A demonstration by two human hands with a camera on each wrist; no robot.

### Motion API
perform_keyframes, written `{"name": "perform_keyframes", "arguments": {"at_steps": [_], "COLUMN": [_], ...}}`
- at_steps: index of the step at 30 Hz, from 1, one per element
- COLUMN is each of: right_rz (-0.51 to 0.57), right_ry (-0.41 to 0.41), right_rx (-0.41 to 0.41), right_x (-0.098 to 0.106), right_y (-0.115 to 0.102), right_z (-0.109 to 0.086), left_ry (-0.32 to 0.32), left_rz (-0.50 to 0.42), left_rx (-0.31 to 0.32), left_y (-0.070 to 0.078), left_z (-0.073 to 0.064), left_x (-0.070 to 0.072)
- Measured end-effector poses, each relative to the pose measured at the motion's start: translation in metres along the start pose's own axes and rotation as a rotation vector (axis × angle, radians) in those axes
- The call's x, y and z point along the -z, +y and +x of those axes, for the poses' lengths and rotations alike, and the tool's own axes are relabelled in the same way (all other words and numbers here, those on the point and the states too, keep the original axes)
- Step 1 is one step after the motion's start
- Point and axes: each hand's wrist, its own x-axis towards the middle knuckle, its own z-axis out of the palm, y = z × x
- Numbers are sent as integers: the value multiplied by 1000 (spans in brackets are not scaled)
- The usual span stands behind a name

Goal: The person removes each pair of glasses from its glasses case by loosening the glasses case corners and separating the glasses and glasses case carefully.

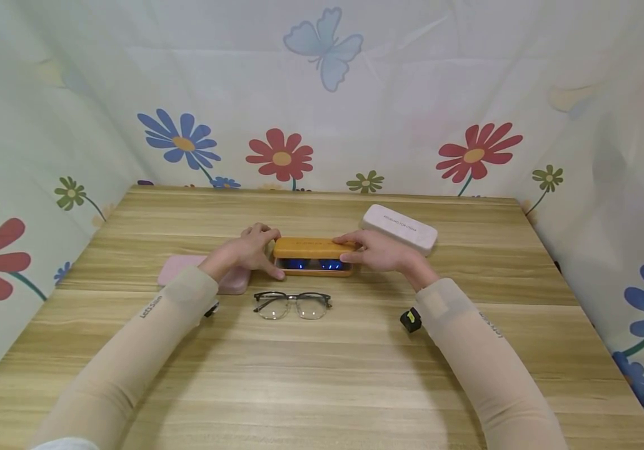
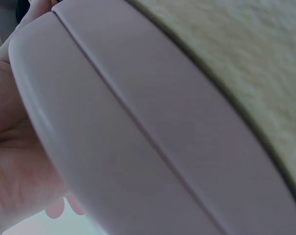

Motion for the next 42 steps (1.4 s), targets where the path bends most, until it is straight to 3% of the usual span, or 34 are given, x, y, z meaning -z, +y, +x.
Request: {"name": "perform_keyframes", "arguments": {"at_steps": [14, 31, 42], "right_rz": [13, 139, 238], "right_ry": [2, 7, -5], "right_rx": [-22, -110, -122], "right_x": [1, 1, 3], "right_y": [-1, 0, -1], "right_z": [1, -1, 1], "left_ry": [-1, -2, -9], "left_rz": [-7, -13, 10], "left_rx": [-4, -9, -2], "left_y": [-1, -1, 0], "left_z": [-1, -1, -1], "left_x": [2, -1, 0]}}
